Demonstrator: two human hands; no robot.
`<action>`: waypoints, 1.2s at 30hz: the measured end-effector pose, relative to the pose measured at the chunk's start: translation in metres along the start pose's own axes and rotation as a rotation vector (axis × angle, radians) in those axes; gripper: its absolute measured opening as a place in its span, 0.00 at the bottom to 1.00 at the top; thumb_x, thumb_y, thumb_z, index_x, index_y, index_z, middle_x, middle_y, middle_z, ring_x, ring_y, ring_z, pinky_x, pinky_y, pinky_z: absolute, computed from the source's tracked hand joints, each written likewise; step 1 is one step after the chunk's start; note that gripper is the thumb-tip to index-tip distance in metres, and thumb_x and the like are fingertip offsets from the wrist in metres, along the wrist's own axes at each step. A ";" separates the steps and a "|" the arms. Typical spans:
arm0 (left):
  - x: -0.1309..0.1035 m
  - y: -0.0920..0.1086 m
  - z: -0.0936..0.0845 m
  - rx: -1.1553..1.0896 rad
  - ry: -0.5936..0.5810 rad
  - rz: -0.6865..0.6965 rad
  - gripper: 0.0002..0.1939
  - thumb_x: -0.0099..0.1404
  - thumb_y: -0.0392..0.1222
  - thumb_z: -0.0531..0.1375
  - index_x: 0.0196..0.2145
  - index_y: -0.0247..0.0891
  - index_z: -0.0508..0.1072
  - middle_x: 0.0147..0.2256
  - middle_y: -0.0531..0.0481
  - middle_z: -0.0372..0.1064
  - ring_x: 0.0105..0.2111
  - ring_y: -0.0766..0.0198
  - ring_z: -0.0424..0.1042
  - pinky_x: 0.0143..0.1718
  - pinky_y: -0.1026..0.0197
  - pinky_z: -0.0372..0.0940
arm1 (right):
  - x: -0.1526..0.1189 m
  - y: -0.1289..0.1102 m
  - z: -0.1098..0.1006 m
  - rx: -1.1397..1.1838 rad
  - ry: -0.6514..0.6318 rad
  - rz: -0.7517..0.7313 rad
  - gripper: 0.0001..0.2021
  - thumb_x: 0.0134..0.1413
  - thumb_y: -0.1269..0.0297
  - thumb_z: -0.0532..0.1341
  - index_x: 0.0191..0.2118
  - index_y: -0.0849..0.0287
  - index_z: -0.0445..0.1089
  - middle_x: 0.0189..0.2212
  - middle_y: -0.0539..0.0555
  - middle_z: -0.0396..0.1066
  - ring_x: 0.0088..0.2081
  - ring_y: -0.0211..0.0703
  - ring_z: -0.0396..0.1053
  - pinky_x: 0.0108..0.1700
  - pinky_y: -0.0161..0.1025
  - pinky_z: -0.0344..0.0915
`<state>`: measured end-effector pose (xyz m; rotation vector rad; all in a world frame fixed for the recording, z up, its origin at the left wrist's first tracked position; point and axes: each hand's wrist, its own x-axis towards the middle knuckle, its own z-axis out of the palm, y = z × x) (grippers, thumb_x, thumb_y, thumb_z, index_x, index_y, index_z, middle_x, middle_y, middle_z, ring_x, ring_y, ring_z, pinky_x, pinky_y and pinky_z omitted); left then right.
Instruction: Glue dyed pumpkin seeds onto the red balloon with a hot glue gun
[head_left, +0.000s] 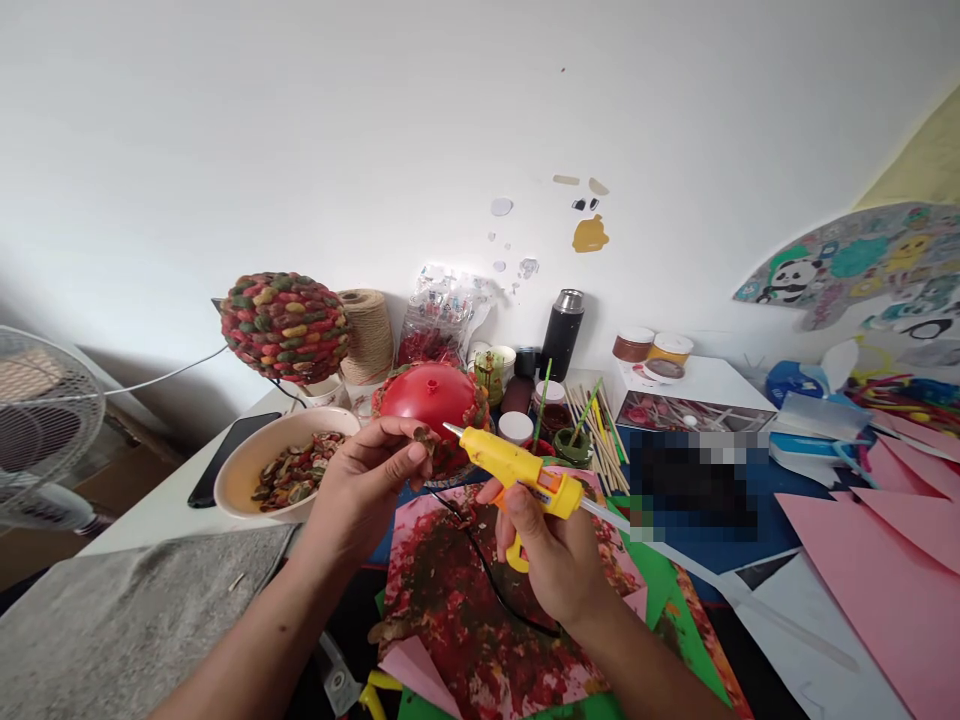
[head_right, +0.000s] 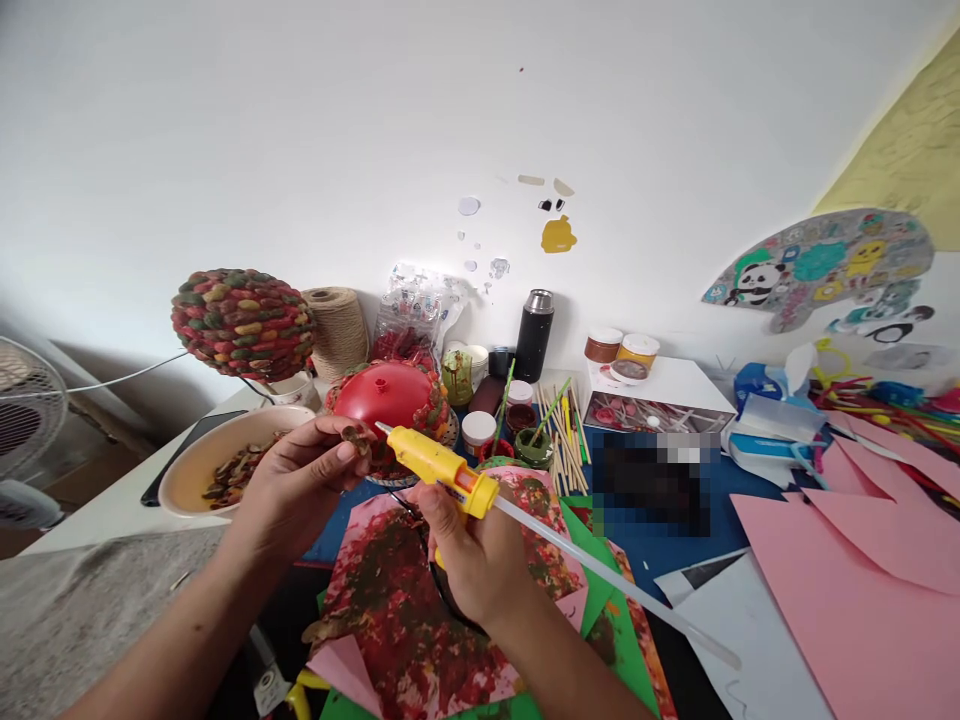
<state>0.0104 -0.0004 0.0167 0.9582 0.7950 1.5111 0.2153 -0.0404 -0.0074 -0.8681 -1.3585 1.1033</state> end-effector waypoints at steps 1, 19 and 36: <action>0.000 -0.001 0.000 0.001 0.001 -0.001 0.20 0.46 0.47 0.87 0.33 0.38 0.87 0.26 0.51 0.79 0.23 0.68 0.73 0.25 0.68 0.69 | 0.000 0.001 0.000 -0.008 -0.008 0.003 0.34 0.68 0.25 0.62 0.31 0.55 0.74 0.19 0.47 0.65 0.21 0.40 0.65 0.25 0.37 0.64; -0.002 -0.003 -0.003 0.062 0.017 -0.006 0.22 0.47 0.48 0.87 0.35 0.37 0.87 0.25 0.51 0.79 0.24 0.67 0.73 0.26 0.67 0.68 | 0.000 -0.007 0.005 -0.095 -0.057 -0.120 0.32 0.74 0.29 0.58 0.31 0.54 0.73 0.17 0.46 0.62 0.19 0.39 0.61 0.22 0.38 0.58; -0.003 -0.004 0.001 0.119 0.026 -0.003 0.23 0.44 0.52 0.88 0.33 0.38 0.89 0.27 0.49 0.80 0.23 0.68 0.73 0.24 0.69 0.69 | -0.001 -0.006 0.003 -0.268 -0.031 -0.180 0.34 0.78 0.31 0.53 0.28 0.53 0.73 0.15 0.48 0.64 0.19 0.41 0.65 0.22 0.37 0.61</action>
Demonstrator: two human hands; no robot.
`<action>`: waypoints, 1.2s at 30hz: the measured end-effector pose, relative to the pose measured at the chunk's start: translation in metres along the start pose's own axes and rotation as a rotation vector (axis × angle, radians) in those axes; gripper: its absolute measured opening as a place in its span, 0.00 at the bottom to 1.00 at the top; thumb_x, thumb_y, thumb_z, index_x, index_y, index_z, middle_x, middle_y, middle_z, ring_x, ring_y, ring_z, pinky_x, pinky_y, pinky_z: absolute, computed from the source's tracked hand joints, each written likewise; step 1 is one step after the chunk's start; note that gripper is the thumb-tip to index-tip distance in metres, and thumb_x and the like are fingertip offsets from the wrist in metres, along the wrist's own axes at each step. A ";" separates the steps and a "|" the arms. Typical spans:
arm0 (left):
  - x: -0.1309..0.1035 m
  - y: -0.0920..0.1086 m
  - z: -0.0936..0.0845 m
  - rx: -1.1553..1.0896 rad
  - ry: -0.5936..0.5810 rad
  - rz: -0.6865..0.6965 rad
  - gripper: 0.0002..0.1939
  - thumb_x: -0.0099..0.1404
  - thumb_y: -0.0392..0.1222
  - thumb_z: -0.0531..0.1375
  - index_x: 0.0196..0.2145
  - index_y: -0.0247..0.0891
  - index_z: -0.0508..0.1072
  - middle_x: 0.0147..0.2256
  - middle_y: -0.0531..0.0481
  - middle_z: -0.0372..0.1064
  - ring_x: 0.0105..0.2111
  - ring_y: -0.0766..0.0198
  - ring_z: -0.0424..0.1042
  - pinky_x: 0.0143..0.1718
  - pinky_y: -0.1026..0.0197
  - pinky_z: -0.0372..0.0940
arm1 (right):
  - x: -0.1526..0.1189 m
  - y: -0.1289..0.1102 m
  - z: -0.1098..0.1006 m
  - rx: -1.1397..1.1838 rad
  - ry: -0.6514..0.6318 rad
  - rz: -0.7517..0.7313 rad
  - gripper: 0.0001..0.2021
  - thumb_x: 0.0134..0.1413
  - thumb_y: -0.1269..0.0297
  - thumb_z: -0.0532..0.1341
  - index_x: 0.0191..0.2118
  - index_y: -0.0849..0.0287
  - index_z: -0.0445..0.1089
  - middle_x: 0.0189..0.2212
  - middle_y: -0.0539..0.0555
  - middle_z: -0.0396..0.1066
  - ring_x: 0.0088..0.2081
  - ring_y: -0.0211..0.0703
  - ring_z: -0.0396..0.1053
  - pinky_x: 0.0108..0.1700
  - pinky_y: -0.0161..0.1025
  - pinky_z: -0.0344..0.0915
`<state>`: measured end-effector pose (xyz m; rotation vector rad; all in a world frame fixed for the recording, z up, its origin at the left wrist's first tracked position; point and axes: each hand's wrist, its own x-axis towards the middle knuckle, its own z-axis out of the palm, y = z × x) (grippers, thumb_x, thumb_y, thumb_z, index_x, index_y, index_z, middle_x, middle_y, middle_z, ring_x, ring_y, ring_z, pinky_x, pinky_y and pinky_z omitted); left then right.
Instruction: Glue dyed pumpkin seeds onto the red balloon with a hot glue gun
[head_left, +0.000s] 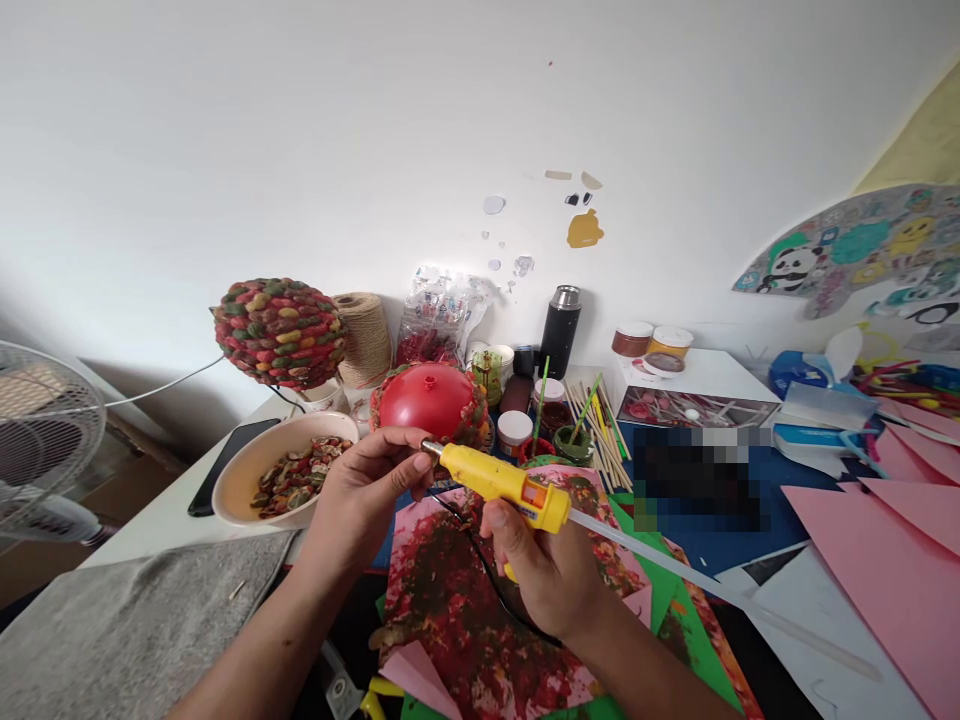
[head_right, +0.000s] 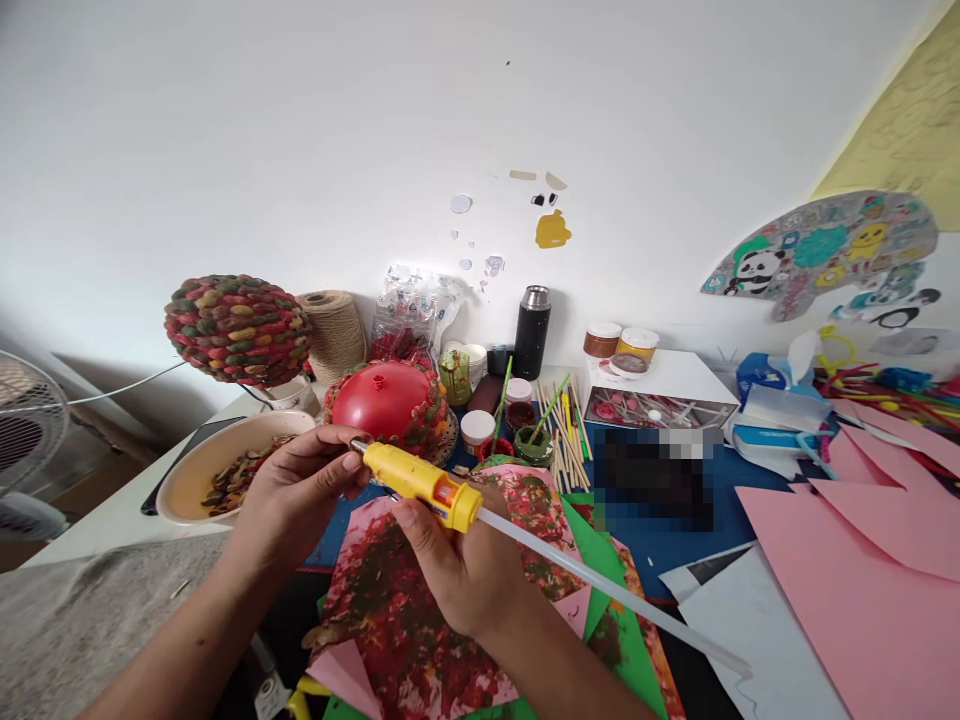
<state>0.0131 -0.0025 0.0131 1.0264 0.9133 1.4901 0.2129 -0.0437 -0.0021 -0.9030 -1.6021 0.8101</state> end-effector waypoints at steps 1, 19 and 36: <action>0.000 0.000 0.000 0.001 0.000 0.001 0.23 0.44 0.52 0.87 0.33 0.38 0.89 0.27 0.49 0.80 0.23 0.68 0.74 0.24 0.69 0.69 | 0.000 0.000 0.000 -0.007 0.000 -0.005 0.35 0.78 0.31 0.53 0.28 0.53 0.73 0.15 0.48 0.63 0.19 0.41 0.65 0.22 0.37 0.61; 0.001 -0.002 -0.003 0.021 -0.006 -0.004 0.23 0.45 0.53 0.87 0.34 0.39 0.89 0.27 0.50 0.80 0.23 0.68 0.73 0.25 0.68 0.71 | -0.001 -0.003 0.001 -0.076 0.041 -0.058 0.36 0.80 0.33 0.52 0.26 0.54 0.71 0.16 0.48 0.65 0.18 0.41 0.65 0.23 0.38 0.62; 0.001 -0.005 -0.006 0.033 -0.005 -0.018 0.23 0.46 0.53 0.87 0.35 0.39 0.89 0.29 0.49 0.82 0.24 0.68 0.74 0.27 0.67 0.72 | -0.002 0.000 0.002 -0.114 0.034 -0.028 0.34 0.81 0.35 0.52 0.29 0.54 0.74 0.15 0.47 0.64 0.18 0.42 0.65 0.23 0.38 0.62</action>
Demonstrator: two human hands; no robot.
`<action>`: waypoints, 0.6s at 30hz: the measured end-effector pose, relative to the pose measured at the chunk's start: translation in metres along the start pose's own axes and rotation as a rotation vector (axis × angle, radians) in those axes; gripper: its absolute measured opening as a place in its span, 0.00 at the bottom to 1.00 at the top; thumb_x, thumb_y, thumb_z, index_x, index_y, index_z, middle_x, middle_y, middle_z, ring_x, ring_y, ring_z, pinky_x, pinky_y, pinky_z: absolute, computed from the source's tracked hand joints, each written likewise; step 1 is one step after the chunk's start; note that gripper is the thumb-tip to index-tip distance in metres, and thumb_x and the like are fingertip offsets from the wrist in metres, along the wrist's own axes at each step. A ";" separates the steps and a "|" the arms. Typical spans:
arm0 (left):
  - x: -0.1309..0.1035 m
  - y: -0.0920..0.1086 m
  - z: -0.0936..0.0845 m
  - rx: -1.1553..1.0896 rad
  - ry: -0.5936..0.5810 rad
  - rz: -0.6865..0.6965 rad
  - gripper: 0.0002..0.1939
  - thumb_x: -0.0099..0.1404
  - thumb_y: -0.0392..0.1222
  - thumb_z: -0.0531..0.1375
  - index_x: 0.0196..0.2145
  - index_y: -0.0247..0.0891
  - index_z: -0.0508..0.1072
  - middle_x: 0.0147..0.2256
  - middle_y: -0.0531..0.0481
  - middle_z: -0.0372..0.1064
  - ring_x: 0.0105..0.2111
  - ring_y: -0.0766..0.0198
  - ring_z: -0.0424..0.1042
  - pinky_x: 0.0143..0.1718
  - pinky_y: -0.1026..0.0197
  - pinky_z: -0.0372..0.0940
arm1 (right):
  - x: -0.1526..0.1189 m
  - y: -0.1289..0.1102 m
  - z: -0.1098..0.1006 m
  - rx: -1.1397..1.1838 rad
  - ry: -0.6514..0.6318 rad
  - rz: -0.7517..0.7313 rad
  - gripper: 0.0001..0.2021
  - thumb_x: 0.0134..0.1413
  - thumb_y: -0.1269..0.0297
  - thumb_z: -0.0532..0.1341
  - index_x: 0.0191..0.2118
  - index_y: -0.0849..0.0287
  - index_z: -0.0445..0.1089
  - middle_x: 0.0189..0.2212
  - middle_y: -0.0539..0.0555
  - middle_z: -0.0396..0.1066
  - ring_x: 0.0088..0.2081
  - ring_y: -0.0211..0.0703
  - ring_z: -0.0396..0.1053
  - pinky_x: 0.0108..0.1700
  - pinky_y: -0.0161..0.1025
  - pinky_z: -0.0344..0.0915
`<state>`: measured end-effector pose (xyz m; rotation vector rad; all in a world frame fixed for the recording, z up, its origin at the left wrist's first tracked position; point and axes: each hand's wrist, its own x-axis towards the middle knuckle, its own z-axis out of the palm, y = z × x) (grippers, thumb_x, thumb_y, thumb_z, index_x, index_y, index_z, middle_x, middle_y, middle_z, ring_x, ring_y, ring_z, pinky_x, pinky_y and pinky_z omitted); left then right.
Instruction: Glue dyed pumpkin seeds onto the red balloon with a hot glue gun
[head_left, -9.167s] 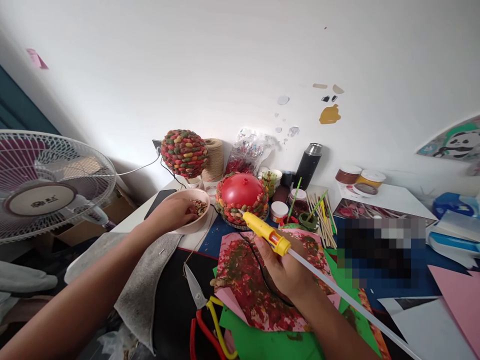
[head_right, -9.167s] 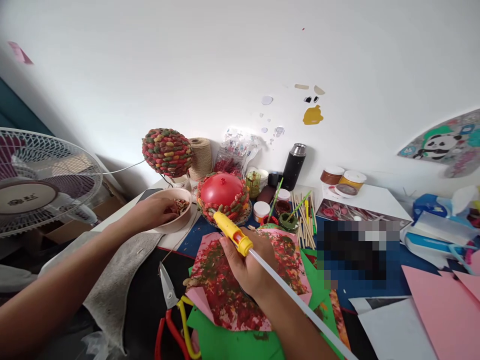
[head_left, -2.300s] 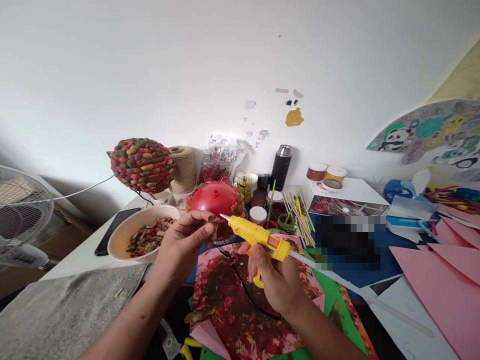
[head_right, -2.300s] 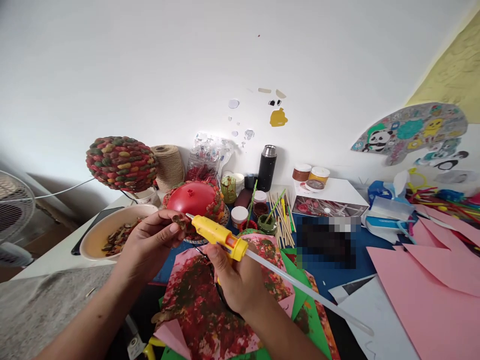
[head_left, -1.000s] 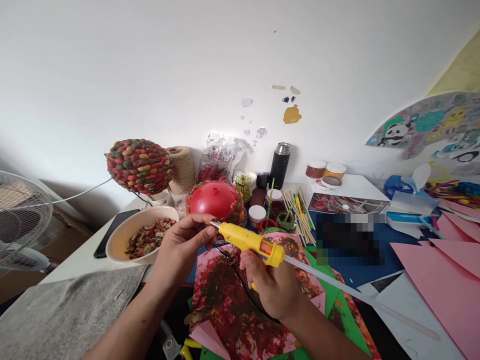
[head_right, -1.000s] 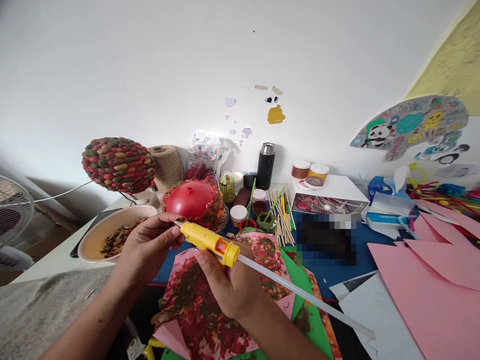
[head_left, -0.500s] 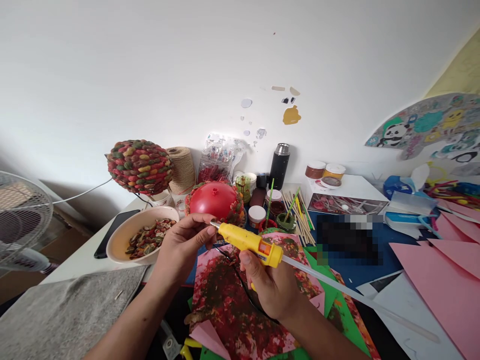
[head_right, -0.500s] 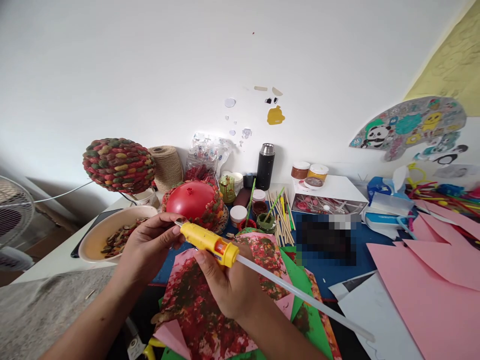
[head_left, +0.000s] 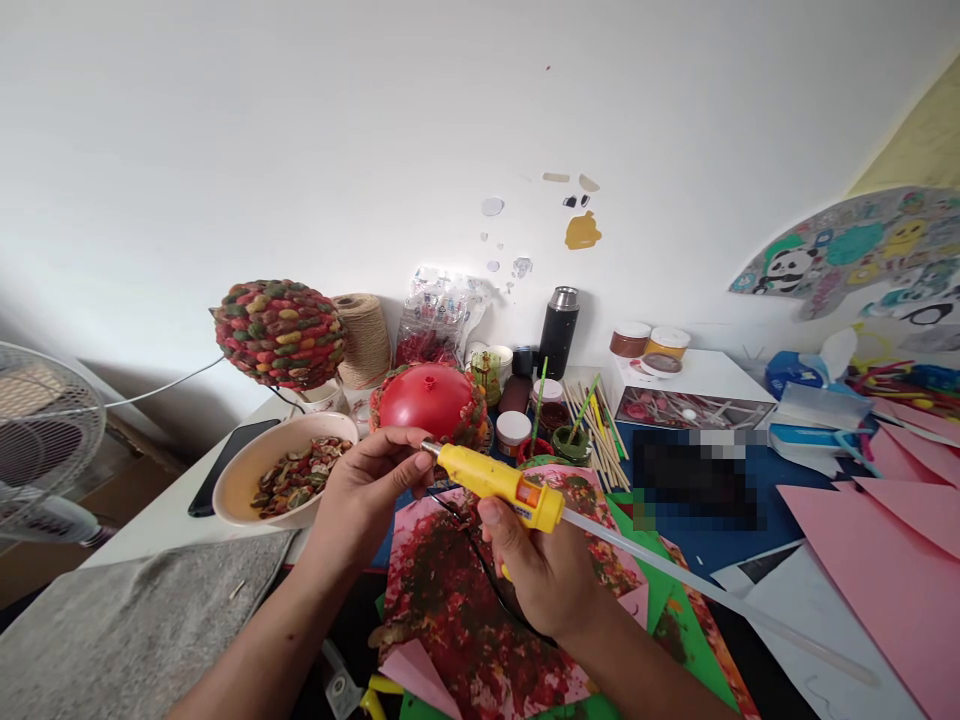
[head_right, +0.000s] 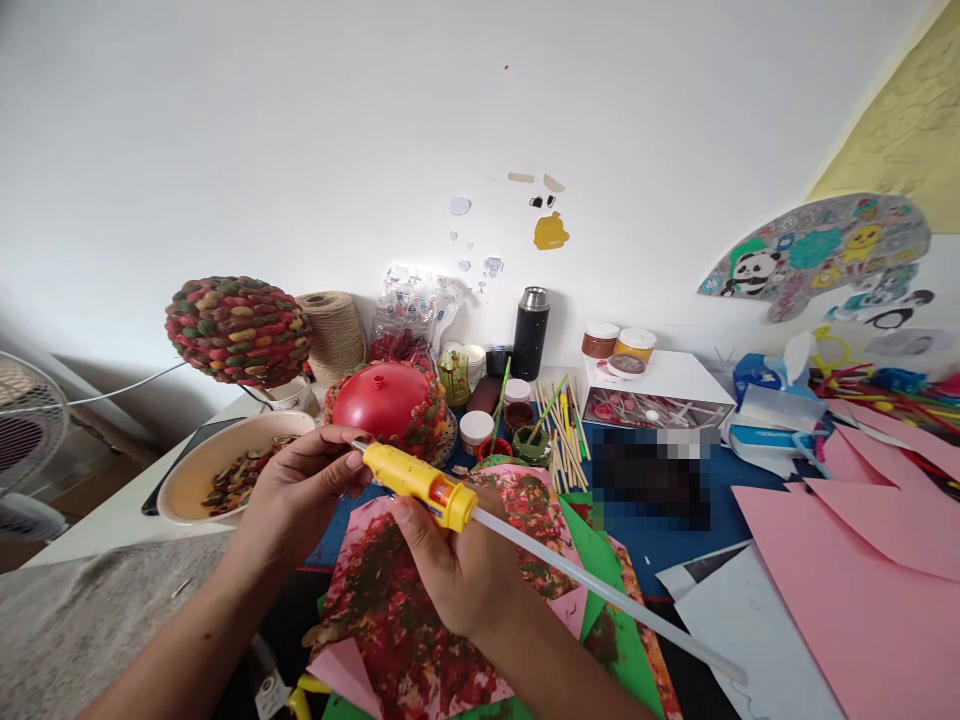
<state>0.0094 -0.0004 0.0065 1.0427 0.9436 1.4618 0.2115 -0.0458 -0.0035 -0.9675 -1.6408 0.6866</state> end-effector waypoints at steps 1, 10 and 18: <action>0.000 0.000 0.000 0.000 -0.001 0.003 0.23 0.46 0.53 0.87 0.35 0.39 0.89 0.30 0.49 0.82 0.24 0.68 0.74 0.27 0.67 0.72 | 0.000 -0.001 0.000 -0.002 -0.004 0.000 0.34 0.81 0.36 0.52 0.29 0.54 0.74 0.16 0.47 0.64 0.18 0.41 0.65 0.23 0.38 0.62; 0.000 0.002 0.002 0.005 -0.011 0.010 0.23 0.46 0.54 0.87 0.34 0.39 0.88 0.28 0.49 0.81 0.24 0.67 0.74 0.26 0.67 0.71 | 0.000 0.000 -0.002 -0.007 -0.001 0.021 0.33 0.80 0.36 0.52 0.31 0.54 0.76 0.16 0.48 0.64 0.19 0.43 0.65 0.23 0.39 0.62; -0.001 0.001 0.000 -0.014 -0.034 0.029 0.20 0.49 0.51 0.86 0.35 0.39 0.89 0.27 0.50 0.80 0.24 0.67 0.74 0.26 0.68 0.70 | 0.000 -0.001 -0.001 0.015 -0.002 0.075 0.36 0.77 0.29 0.51 0.27 0.53 0.69 0.17 0.49 0.65 0.19 0.42 0.65 0.21 0.38 0.61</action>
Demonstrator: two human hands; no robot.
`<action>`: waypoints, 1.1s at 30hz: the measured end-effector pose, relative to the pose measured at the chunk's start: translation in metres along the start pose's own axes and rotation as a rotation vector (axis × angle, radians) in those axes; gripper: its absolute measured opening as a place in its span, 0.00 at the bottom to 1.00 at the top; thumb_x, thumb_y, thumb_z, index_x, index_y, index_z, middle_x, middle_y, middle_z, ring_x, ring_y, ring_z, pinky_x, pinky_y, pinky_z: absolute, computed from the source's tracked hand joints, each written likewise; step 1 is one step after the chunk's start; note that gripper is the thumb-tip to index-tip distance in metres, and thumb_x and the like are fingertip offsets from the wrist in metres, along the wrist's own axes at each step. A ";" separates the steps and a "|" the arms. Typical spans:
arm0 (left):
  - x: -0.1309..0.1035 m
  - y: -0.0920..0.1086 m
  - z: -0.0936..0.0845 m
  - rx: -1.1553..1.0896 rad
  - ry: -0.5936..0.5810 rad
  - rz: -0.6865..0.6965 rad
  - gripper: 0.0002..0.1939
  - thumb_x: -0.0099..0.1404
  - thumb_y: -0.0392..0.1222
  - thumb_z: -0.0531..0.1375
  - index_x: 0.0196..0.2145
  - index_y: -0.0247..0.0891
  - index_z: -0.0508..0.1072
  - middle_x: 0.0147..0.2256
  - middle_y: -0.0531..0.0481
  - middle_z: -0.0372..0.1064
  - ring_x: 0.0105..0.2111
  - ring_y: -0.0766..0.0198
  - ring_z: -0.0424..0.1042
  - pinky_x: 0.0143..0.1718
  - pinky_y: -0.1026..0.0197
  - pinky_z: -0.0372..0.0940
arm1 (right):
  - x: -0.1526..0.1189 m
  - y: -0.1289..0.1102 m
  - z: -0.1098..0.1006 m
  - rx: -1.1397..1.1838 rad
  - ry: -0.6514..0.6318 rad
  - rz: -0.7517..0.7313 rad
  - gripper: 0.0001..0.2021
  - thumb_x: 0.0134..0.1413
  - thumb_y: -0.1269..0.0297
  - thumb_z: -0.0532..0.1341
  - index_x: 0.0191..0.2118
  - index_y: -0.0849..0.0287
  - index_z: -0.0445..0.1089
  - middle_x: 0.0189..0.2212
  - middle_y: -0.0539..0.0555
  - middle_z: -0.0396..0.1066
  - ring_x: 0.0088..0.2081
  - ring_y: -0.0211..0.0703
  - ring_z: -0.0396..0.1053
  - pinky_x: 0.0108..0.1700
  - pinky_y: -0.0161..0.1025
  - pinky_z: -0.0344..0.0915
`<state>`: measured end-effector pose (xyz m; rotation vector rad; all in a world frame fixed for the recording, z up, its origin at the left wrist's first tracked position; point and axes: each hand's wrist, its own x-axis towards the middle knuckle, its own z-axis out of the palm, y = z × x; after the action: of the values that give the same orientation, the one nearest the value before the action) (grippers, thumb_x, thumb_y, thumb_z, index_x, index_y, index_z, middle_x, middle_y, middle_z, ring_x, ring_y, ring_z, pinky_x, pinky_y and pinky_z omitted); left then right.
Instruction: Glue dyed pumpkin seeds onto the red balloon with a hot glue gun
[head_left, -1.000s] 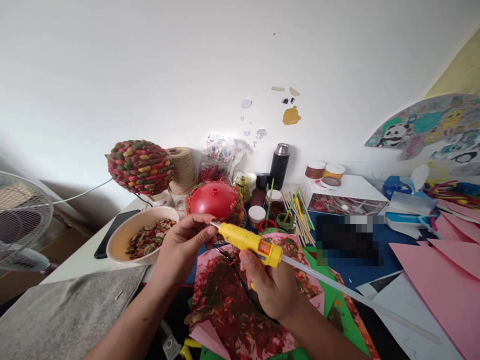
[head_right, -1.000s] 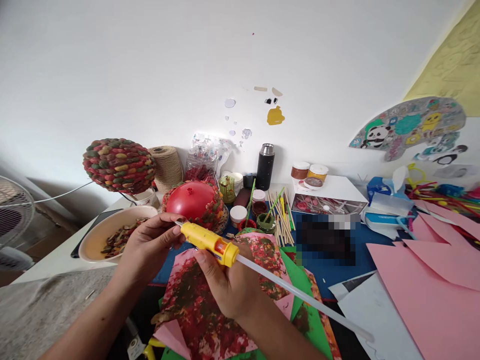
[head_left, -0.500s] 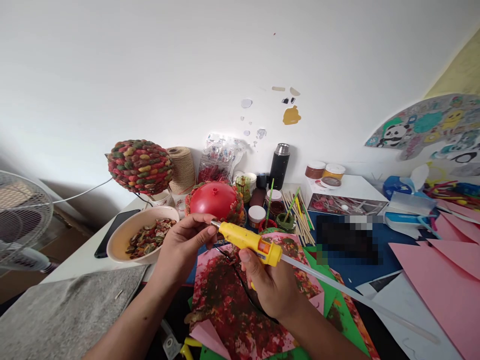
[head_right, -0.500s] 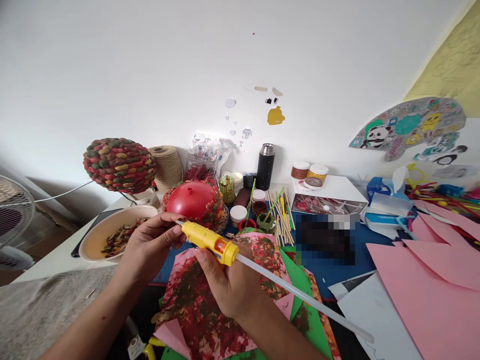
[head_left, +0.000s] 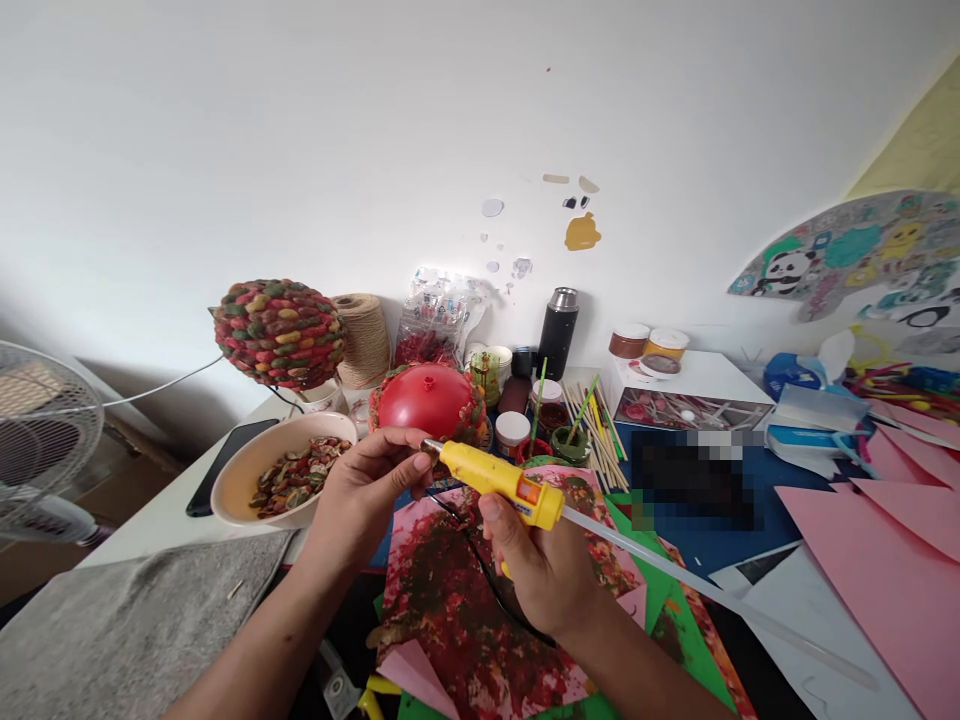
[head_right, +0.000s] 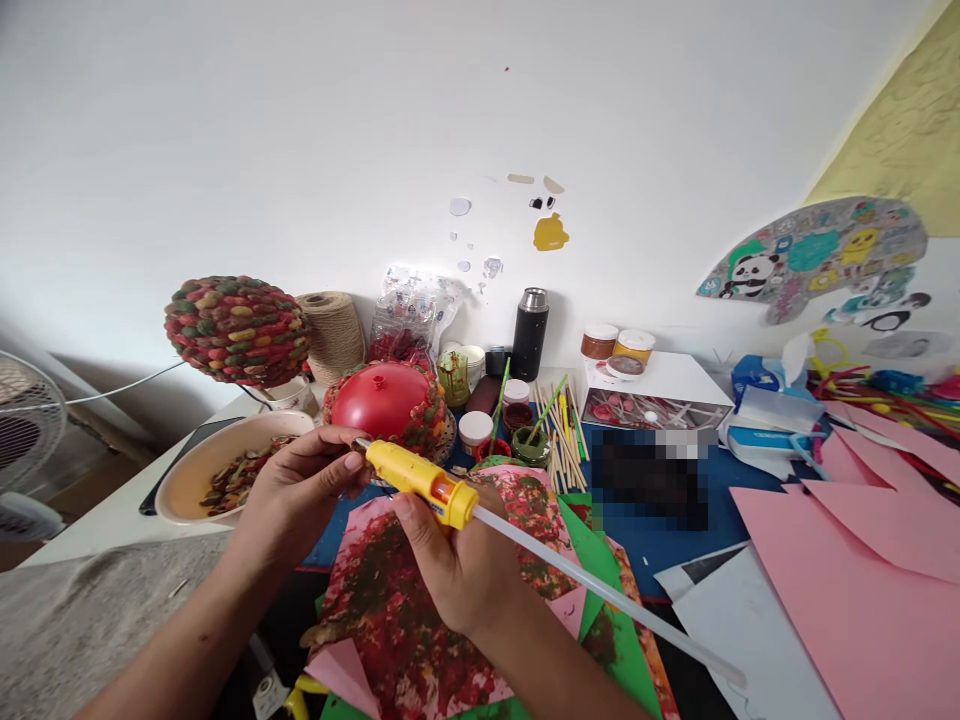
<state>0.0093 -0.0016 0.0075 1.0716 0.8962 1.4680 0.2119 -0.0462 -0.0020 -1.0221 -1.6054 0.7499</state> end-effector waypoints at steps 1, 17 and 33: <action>0.000 0.000 0.000 -0.002 0.000 0.002 0.20 0.49 0.51 0.86 0.34 0.39 0.89 0.27 0.50 0.80 0.24 0.67 0.74 0.26 0.68 0.70 | 0.000 0.000 0.000 0.008 0.001 0.002 0.35 0.77 0.29 0.51 0.27 0.53 0.69 0.17 0.49 0.65 0.19 0.42 0.65 0.21 0.37 0.61; 0.000 0.000 0.000 0.011 0.020 0.008 0.21 0.49 0.51 0.86 0.35 0.38 0.88 0.28 0.48 0.80 0.25 0.65 0.73 0.27 0.66 0.71 | 0.000 0.002 0.000 -0.043 0.028 -0.030 0.34 0.79 0.32 0.52 0.27 0.53 0.69 0.18 0.48 0.65 0.20 0.42 0.65 0.25 0.38 0.63; -0.001 0.002 0.000 -0.001 0.031 0.029 0.20 0.49 0.49 0.86 0.35 0.38 0.88 0.30 0.47 0.83 0.26 0.65 0.77 0.29 0.66 0.73 | -0.001 0.001 0.000 -0.017 0.028 0.022 0.34 0.77 0.31 0.54 0.29 0.54 0.74 0.16 0.49 0.64 0.20 0.44 0.67 0.20 0.37 0.62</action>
<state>0.0091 -0.0025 0.0090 1.0680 0.9045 1.5128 0.2124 -0.0462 -0.0036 -1.0601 -1.5811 0.7348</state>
